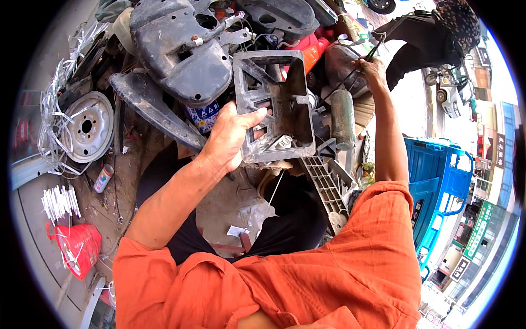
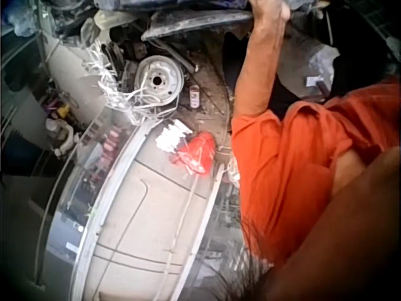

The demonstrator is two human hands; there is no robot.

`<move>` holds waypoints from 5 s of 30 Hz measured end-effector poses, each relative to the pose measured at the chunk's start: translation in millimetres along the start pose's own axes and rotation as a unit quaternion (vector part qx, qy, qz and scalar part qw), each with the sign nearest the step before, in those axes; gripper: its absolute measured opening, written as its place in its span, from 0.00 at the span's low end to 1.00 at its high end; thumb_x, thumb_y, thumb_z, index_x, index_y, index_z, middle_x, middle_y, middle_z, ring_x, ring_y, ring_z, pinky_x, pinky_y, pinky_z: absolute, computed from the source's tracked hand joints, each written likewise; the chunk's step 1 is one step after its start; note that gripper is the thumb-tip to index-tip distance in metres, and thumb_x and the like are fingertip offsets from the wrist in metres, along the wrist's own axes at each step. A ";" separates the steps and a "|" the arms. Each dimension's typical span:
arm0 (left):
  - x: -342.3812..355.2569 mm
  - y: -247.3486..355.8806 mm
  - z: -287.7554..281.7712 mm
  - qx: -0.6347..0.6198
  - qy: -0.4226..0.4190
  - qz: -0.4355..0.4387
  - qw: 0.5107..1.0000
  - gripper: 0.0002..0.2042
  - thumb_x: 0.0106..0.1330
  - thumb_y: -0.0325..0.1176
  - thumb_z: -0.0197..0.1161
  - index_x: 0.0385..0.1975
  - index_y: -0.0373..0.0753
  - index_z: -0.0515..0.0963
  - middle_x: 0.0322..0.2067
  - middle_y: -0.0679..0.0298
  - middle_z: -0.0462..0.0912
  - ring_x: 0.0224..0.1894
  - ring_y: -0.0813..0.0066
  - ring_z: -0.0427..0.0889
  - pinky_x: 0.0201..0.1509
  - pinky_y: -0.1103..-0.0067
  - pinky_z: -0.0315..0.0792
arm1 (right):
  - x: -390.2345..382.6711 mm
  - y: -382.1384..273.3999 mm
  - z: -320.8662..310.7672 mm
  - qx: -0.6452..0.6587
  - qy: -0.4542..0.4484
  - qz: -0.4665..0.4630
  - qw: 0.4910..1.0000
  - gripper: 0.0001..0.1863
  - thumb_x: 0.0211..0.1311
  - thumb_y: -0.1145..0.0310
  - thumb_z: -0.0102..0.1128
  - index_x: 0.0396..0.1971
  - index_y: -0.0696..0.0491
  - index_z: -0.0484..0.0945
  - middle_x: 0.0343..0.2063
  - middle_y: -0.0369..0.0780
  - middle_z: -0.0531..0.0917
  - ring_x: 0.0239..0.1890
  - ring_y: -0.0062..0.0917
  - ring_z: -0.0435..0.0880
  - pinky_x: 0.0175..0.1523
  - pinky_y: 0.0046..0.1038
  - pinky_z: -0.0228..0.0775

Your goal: The person sorts through a cluttered pile of motorcycle components, picking up and examining various plastic covers, a headlight housing, and metal internal parts by hand while sitting on a low stool.

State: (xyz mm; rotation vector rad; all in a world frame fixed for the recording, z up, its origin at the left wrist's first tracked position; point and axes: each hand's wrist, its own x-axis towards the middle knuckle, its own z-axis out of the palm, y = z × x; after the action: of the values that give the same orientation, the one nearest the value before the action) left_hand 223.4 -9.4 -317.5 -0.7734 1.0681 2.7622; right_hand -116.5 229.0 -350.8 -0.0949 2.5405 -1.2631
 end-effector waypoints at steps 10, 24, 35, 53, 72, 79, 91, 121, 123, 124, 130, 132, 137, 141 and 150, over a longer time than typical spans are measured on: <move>-0.6 -3.1 -1.5 0.011 0.041 0.006 0.999 0.14 0.63 0.25 0.55 0.48 0.33 0.71 0.45 0.57 0.78 0.43 0.72 0.79 0.47 0.75 0.74 | -62.1 -78.7 -1.0 0.025 0.014 -0.253 0.967 0.09 0.62 0.71 0.56 0.37 0.59 0.78 0.29 0.38 0.82 0.30 0.16 0.78 0.38 0.20 0.73; -0.7 1.6 -2.5 0.017 0.016 0.013 1.000 0.14 0.63 0.24 0.54 0.48 0.33 0.68 0.45 0.56 0.78 0.44 0.70 0.79 0.48 0.73 0.76 | -66.0 -146.8 3.9 -0.083 0.117 -0.374 0.916 0.10 0.60 0.68 0.55 0.36 0.59 0.77 0.26 0.36 0.79 0.32 0.19 0.77 0.40 0.23 0.70; 1.4 -1.8 -7.2 0.039 0.026 0.014 0.999 0.13 0.63 0.24 0.54 0.48 0.32 0.69 0.43 0.57 0.79 0.42 0.70 0.80 0.48 0.72 0.76 | -132.8 -176.3 -41.8 0.060 0.147 -0.385 0.909 0.06 0.60 0.74 0.56 0.33 0.61 0.76 0.27 0.40 0.80 0.30 0.22 0.81 0.36 0.24 0.76; 4.2 -1.2 -4.5 0.036 0.037 0.009 0.999 0.13 0.63 0.23 0.53 0.47 0.32 0.69 0.43 0.56 0.79 0.42 0.70 0.80 0.46 0.72 0.77 | -91.3 -86.7 -37.7 0.098 -0.062 -0.215 0.970 0.18 0.63 0.66 0.56 0.47 0.62 0.73 0.38 0.47 0.82 0.42 0.29 0.83 0.48 0.26 0.77; 2.8 -1.1 0.0 0.043 0.022 0.003 0.999 0.13 0.63 0.25 0.55 0.47 0.31 0.71 0.43 0.56 0.79 0.42 0.71 0.80 0.47 0.73 0.75 | -16.9 40.7 -42.9 0.025 0.135 0.019 0.990 0.13 0.50 0.67 0.69 0.33 0.58 0.81 0.27 0.35 0.80 0.26 0.17 0.74 0.30 0.19 0.68; 4.4 -3.1 -5.8 0.033 0.018 -0.003 0.999 0.14 0.63 0.26 0.56 0.48 0.32 0.71 0.43 0.56 0.79 0.43 0.71 0.79 0.48 0.74 0.74 | -46.3 37.8 -35.9 -0.005 0.116 -0.108 0.987 0.12 0.57 0.68 0.62 0.35 0.63 0.81 0.25 0.43 0.84 0.27 0.24 0.83 0.35 0.22 0.75; 5.9 -1.6 -0.8 0.034 0.019 -0.019 0.999 0.15 0.63 0.25 0.55 0.50 0.32 0.69 0.47 0.57 0.78 0.46 0.70 0.79 0.49 0.73 0.75 | -28.4 55.3 -42.5 0.019 0.081 -0.042 0.996 0.16 0.54 0.64 0.63 0.39 0.60 0.80 0.29 0.40 0.84 0.33 0.21 0.81 0.43 0.21 0.70; 0.5 -5.5 -9.2 0.073 -0.047 0.042 0.995 0.14 0.64 0.25 0.53 0.50 0.31 0.69 0.46 0.54 0.78 0.45 0.67 0.79 0.51 0.70 0.76 | -149.2 59.2 -100.4 -0.245 -0.111 -0.118 0.956 0.30 0.58 0.60 0.60 0.60 0.54 0.64 0.55 0.47 0.72 0.59 0.36 0.69 0.61 0.30 0.63; 0.0 -0.5 -13.2 0.064 -0.076 0.051 0.994 0.13 0.65 0.26 0.54 0.48 0.31 0.70 0.46 0.53 0.77 0.46 0.65 0.79 0.50 0.69 0.77 | -210.3 45.8 -98.6 -0.233 -0.112 -0.042 0.965 0.28 0.61 0.54 0.56 0.59 0.49 0.66 0.55 0.45 0.72 0.59 0.34 0.70 0.62 0.31 0.62; 0.2 2.0 -18.5 0.043 -0.107 0.055 0.992 0.11 0.64 0.26 0.54 0.46 0.32 0.72 0.43 0.55 0.79 0.43 0.66 0.80 0.48 0.69 0.78 | -236.6 47.7 -105.7 -0.183 -0.118 -0.055 0.974 0.28 0.61 0.55 0.57 0.58 0.51 0.67 0.55 0.43 0.73 0.57 0.32 0.71 0.62 0.30 0.63; 7.1 -0.4 -18.8 0.019 -0.163 0.002 0.986 0.19 0.67 0.28 0.49 0.54 0.21 0.61 0.51 0.42 0.72 0.51 0.54 0.76 0.56 0.66 0.73 | -435.4 113.0 -175.9 -0.104 0.033 0.220 0.969 0.28 0.58 0.57 0.60 0.55 0.57 0.70 0.48 0.42 0.77 0.49 0.25 0.77 0.52 0.26 0.69; -22.2 10.3 6.6 0.035 -0.077 0.011 0.996 0.21 0.67 0.28 0.49 0.55 0.20 0.58 0.52 0.41 0.70 0.54 0.52 0.73 0.60 0.63 0.69 | -482.5 160.2 -164.4 -0.271 0.000 0.234 0.934 0.23 0.57 0.57 0.59 0.43 0.62 0.77 0.40 0.49 0.81 0.41 0.29 0.80 0.48 0.29 0.70; -12.9 15.7 -14.7 -0.085 -0.326 -0.092 0.937 0.17 0.66 0.30 0.53 0.50 0.24 0.68 0.48 0.48 0.76 0.49 0.58 0.78 0.56 0.67 0.71 | -530.0 235.1 -94.2 -0.170 0.027 0.316 0.933 0.29 0.52 0.48 0.61 0.34 0.65 0.79 0.28 0.49 0.82 0.33 0.35 0.80 0.43 0.31 0.69; 2.1 7.9 -17.1 -0.100 -0.277 0.020 0.955 0.13 0.67 0.31 0.52 0.46 0.32 0.75 0.45 0.54 0.80 0.43 0.64 0.81 0.48 0.69 0.76 | -513.4 328.4 -62.0 -0.142 0.163 0.291 0.932 0.22 0.45 0.53 0.59 0.27 0.61 0.79 0.26 0.53 0.81 0.33 0.43 0.80 0.39 0.35 0.70; -19.6 48.9 -28.0 -0.135 -0.340 0.099 0.926 0.15 0.66 0.32 0.52 0.47 0.29 0.73 0.43 0.53 0.80 0.42 0.62 0.82 0.47 0.67 0.77 | -481.1 234.3 -114.7 0.015 0.162 0.214 0.963 0.06 0.48 0.77 0.59 0.28 0.62 0.77 0.24 0.38 0.80 0.21 0.22 0.76 0.27 0.24 0.68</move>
State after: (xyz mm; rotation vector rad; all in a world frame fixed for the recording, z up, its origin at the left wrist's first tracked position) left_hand 240.3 -62.4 -295.9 0.3125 0.6537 2.9897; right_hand 325.1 552.3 -356.1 0.6827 2.5979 -1.2149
